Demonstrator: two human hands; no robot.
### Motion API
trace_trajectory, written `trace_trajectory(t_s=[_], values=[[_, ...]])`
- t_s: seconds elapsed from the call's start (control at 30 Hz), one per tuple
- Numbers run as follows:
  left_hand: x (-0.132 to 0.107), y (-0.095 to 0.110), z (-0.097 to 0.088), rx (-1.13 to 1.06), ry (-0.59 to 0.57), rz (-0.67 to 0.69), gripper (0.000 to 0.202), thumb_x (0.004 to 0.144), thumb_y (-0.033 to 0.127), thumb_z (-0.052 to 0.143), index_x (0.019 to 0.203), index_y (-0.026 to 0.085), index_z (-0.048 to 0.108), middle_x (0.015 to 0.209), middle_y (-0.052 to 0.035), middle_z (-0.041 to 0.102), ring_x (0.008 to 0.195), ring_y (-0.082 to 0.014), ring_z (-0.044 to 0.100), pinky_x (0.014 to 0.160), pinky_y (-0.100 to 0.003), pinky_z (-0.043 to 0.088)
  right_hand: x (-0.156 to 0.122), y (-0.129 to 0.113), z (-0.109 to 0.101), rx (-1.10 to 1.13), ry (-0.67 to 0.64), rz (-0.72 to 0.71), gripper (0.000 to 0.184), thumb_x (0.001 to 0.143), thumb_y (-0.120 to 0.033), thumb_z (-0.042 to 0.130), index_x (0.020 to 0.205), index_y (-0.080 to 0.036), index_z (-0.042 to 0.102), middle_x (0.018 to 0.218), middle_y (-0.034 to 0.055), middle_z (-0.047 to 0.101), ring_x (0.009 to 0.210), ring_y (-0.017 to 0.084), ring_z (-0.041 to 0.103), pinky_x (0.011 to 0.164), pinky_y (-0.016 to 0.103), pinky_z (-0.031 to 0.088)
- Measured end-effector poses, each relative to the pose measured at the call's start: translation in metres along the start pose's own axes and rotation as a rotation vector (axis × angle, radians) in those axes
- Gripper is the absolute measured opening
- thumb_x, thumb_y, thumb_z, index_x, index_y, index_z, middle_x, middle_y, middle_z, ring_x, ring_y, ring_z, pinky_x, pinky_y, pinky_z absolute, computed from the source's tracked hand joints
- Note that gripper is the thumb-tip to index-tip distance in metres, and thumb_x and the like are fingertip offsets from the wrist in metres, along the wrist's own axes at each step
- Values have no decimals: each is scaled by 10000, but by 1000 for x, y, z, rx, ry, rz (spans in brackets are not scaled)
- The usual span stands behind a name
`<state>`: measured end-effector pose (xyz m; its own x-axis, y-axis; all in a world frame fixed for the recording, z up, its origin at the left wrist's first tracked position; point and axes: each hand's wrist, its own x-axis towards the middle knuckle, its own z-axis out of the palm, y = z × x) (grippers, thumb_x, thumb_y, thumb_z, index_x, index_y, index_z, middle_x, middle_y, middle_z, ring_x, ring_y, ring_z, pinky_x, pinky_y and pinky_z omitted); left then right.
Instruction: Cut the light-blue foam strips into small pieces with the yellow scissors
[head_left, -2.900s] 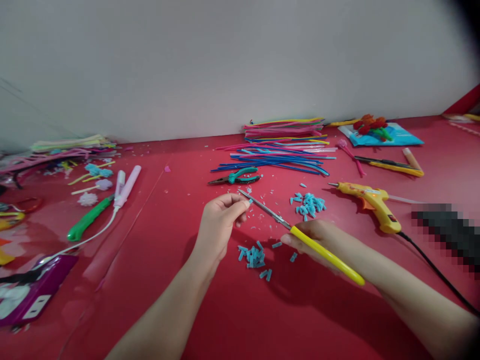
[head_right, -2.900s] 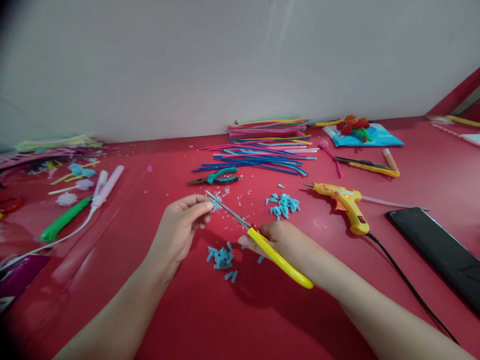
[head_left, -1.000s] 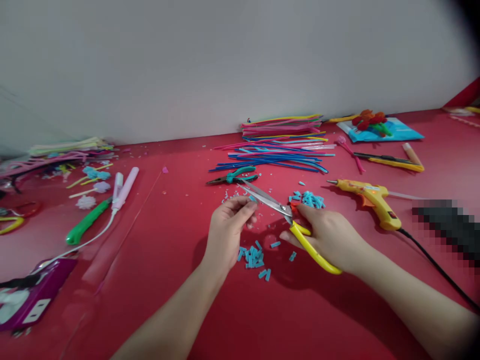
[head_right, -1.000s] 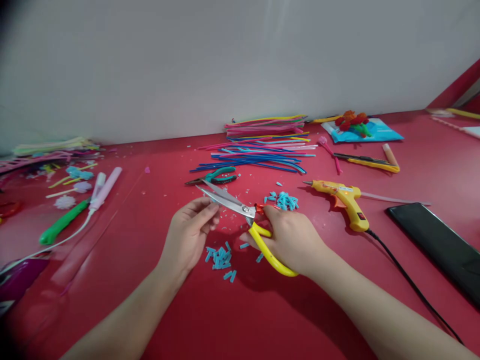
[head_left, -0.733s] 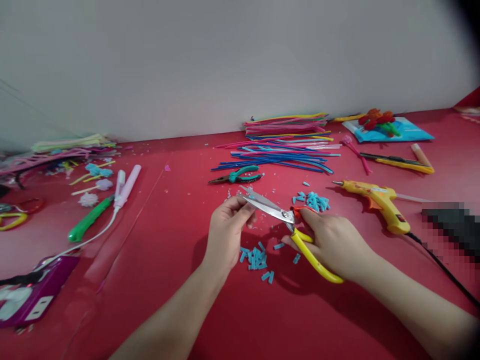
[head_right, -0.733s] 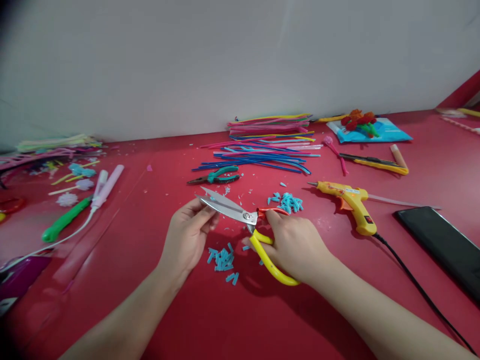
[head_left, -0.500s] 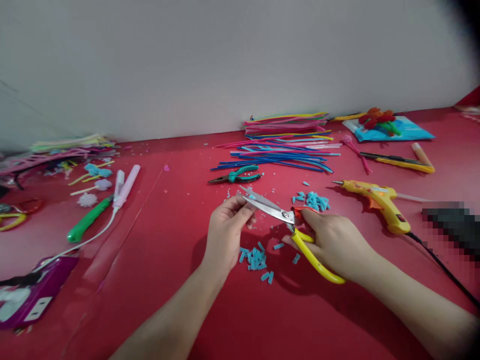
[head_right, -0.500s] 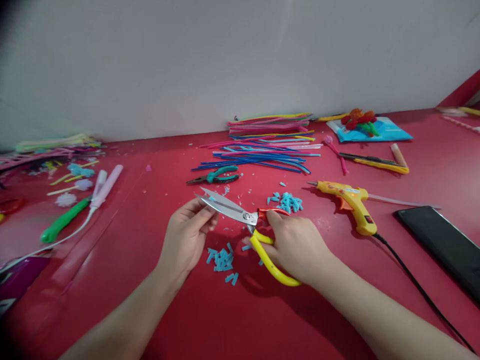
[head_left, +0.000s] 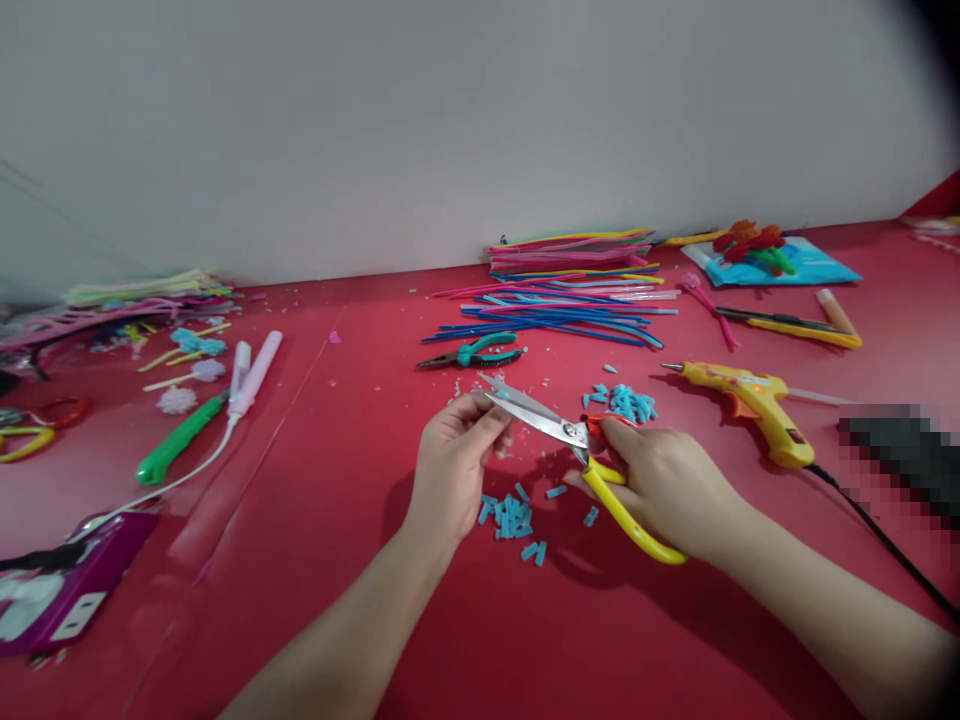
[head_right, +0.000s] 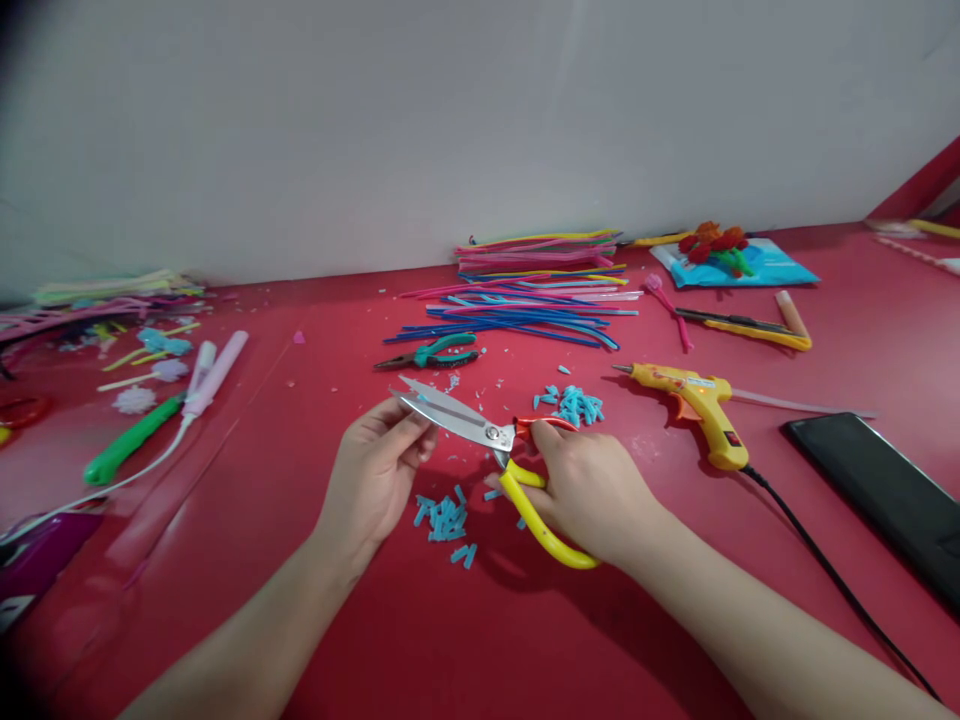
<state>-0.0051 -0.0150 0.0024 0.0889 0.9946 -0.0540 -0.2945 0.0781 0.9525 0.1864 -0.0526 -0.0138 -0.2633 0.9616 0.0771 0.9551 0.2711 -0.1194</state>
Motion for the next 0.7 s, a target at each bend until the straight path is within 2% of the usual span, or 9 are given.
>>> trace_trajectory(t_s=[0.4, 0.7], values=[[0, 2, 0, 29, -3, 20, 45, 674, 180, 601, 694, 140, 605, 574, 19, 496, 513, -56, 427, 468, -181, 335, -1, -1, -6, 60, -52, 18, 342, 763, -536, 347, 706, -205, 412, 514, 1, 522, 463, 129, 468, 451, 236, 172], [0, 2, -1, 25, -10, 21, 52, 674, 185, 605, 706, 144, 607, 598, 18, 501, 517, -50, 424, 465, -171, 337, -1, 1, -3, 48, -25, 19, 326, 756, -528, 362, 686, -211, 396, 495, -10, 499, 444, 119, 436, 450, 235, 163]])
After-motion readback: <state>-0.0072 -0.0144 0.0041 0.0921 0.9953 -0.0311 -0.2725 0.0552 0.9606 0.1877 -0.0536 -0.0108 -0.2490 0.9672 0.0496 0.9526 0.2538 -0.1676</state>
